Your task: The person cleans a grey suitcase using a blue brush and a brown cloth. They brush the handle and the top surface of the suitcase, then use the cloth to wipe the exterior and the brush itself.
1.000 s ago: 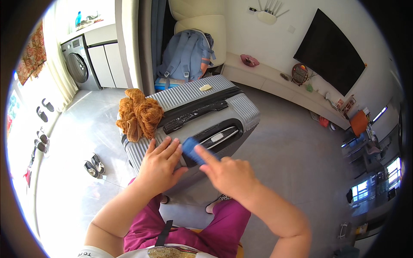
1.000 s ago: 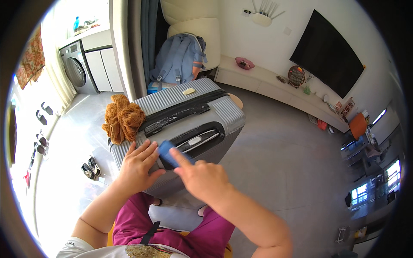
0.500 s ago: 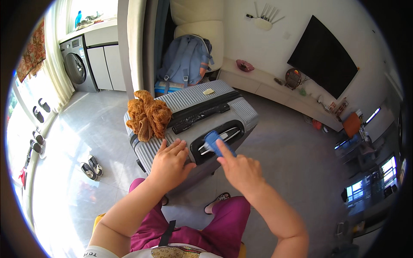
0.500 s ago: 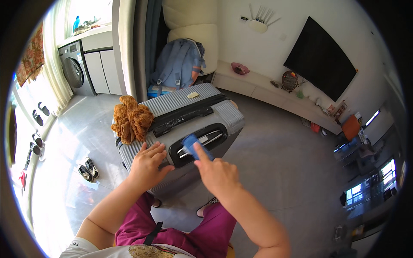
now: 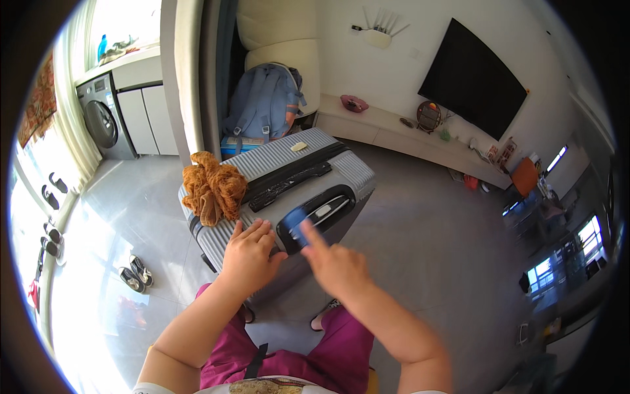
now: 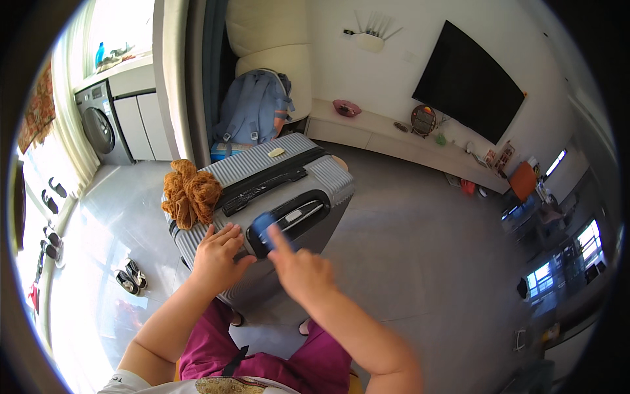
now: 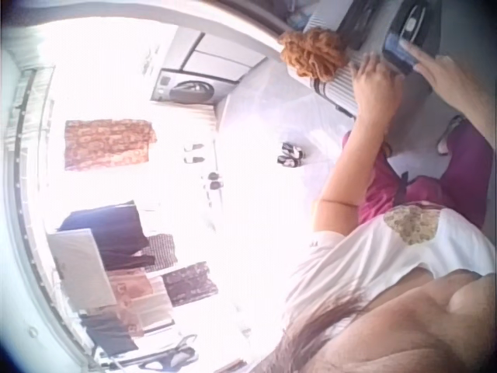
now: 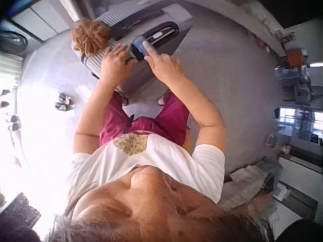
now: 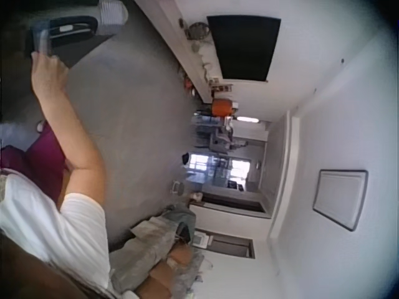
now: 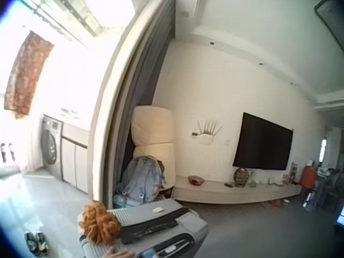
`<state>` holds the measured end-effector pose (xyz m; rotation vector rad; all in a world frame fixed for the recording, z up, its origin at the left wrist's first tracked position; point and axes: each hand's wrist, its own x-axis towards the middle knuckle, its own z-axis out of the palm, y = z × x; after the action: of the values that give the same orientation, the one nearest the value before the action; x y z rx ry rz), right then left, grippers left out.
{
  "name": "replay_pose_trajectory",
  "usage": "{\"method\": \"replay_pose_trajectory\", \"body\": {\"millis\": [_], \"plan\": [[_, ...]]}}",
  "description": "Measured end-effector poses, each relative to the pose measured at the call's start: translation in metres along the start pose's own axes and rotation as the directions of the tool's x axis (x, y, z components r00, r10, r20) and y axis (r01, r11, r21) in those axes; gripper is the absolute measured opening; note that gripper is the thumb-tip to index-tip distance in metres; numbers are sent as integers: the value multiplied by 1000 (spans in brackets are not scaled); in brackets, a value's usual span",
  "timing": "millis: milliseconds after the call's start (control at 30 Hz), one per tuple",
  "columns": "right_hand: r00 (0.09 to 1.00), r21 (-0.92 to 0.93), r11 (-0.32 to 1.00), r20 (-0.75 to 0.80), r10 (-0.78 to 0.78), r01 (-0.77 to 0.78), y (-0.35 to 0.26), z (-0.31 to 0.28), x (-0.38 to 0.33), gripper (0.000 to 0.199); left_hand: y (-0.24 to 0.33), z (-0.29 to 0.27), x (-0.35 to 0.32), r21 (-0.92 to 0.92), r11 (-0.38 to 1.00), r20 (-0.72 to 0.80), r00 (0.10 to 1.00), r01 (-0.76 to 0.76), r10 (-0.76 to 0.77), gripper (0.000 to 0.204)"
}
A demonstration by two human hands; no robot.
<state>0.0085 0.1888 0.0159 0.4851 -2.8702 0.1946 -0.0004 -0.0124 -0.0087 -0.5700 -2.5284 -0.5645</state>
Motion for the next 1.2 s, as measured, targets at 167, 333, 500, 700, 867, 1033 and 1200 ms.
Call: {"method": "replay_pose_trajectory", "body": {"millis": [167,333,500,700,867,1033,1200], "plan": [[919,207,977,-371,135,-60,38,61,2,55,0,-2,1,-2,1000,-27,1000,-4,4,48],[940,315,948,-305,153,-53,9,67,-10,56,5,-5,7,26,1000,25,1000,-2,1,53],[837,382,916,-456,302,-122,54,87,18,52,5,-5,8,21,1000,88,996,-16,14,58],[844,581,813,-418,338,-38,15,97,4,58,7,-10,8,37,999,114,993,-13,9,58],[771,547,837,-534,347,1,41,109,21,57,9,-10,13,61,998,134,991,-32,24,58],[766,586,802,-460,448,-117,48,100,30,53,9,-7,11,52,999,151,989,-10,2,59],[918,489,871,-363,160,41,13,83,-11,57,10,-12,14,63,998,140,990,-27,18,58]]}}
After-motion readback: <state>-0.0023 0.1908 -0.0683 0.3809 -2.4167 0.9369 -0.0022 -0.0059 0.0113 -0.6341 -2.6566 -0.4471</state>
